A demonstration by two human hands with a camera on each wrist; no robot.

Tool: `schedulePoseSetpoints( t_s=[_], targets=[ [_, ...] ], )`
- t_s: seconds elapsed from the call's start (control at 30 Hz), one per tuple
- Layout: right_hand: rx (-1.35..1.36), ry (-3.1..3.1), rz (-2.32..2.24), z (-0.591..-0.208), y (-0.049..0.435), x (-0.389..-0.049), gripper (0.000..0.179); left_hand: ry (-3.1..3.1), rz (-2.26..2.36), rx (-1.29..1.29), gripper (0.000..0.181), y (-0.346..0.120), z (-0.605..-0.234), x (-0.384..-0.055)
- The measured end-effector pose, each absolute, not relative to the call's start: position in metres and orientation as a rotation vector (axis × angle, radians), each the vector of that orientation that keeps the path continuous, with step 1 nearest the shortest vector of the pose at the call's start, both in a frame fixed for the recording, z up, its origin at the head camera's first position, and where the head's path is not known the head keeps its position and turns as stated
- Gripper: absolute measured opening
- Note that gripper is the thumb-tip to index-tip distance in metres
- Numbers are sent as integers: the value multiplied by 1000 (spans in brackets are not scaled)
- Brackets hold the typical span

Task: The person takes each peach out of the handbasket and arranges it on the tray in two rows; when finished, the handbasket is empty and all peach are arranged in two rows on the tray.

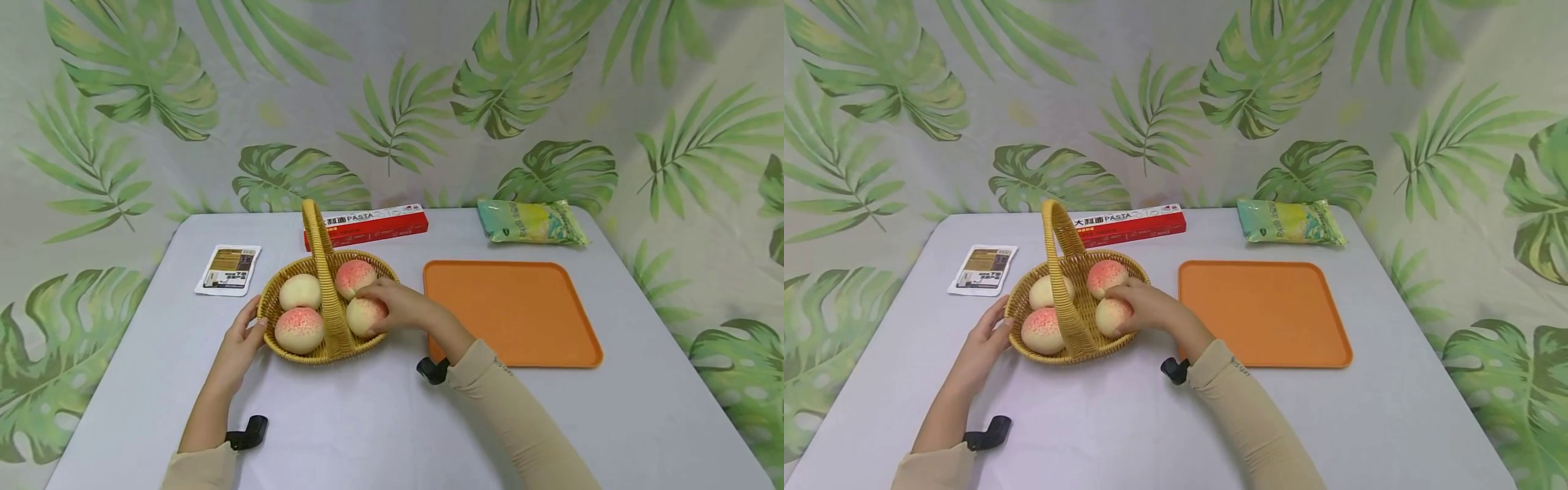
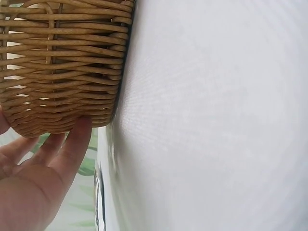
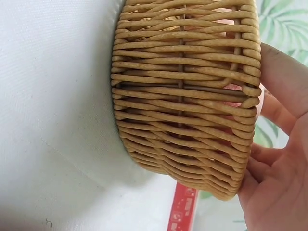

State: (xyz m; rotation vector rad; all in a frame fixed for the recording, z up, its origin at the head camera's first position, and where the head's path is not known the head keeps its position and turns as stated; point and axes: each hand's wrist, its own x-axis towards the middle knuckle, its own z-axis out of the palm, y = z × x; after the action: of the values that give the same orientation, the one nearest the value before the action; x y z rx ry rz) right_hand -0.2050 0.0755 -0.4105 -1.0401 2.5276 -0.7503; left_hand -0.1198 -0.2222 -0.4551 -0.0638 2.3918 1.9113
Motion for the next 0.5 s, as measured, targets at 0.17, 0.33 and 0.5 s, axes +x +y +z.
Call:
schedulePoseSetpoints(
  t_s=[0.17, 0.33, 0.5],
  targets=[
    [-1066, 2551, -691, -410, 74, -203, 61, 2393, 1916, -64, 55, -223, -455, -119],
    [-1103, 2565, -699, -412, 73, -203, 58, 2393, 1919, -66, 55, -222, -455, -119],
    [-1131, 2571, -779, -415, 75, -202, 56, 2390, 1927, -62, 55, -221, -455, -119]
  ],
)
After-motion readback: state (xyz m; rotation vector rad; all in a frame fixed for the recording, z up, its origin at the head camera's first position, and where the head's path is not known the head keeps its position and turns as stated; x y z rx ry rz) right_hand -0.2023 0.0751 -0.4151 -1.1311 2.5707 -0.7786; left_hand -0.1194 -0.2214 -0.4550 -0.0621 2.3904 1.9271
